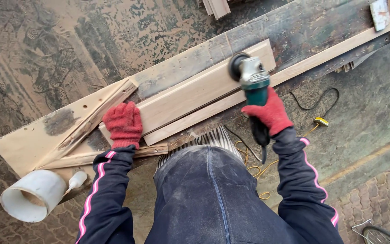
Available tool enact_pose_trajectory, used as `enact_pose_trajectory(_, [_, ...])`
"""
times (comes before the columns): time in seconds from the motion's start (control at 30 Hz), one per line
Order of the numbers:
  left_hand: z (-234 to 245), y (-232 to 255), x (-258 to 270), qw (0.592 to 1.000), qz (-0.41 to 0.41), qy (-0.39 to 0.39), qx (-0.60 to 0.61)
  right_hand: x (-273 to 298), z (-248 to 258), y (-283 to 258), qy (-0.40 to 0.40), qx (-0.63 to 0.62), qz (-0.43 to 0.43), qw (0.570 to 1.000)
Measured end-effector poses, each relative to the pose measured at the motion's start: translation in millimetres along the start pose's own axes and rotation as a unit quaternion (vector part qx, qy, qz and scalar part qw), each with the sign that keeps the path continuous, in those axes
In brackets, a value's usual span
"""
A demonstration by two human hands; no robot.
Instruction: Sanding wooden planks using an angle grinder with a sanding disc followed by manual hand sanding.
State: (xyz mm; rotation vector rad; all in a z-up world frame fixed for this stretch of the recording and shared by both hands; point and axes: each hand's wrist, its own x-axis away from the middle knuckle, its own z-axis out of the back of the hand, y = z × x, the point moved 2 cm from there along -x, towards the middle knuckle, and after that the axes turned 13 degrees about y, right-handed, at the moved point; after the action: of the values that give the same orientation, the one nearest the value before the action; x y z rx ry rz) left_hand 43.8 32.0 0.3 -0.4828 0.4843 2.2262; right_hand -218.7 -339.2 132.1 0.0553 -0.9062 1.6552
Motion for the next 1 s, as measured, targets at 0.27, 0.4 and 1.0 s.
enact_pose_trajectory(0.27, [5,-1,0,1.000,0.012,-0.022,-0.010,-46,47,52,0.091,-0.097,-0.029,0.991])
enact_pose_trajectory(0.4, [7,1,-4,1.000,0.011,-0.025,-0.012,-39,46,55,0.088,-0.094,-0.022,0.991])
enact_pose_trajectory(1.0, [-4,-7,13,0.999,0.012,-0.028,-0.035,64,-60,-34,-0.152,0.190,0.048,0.969])
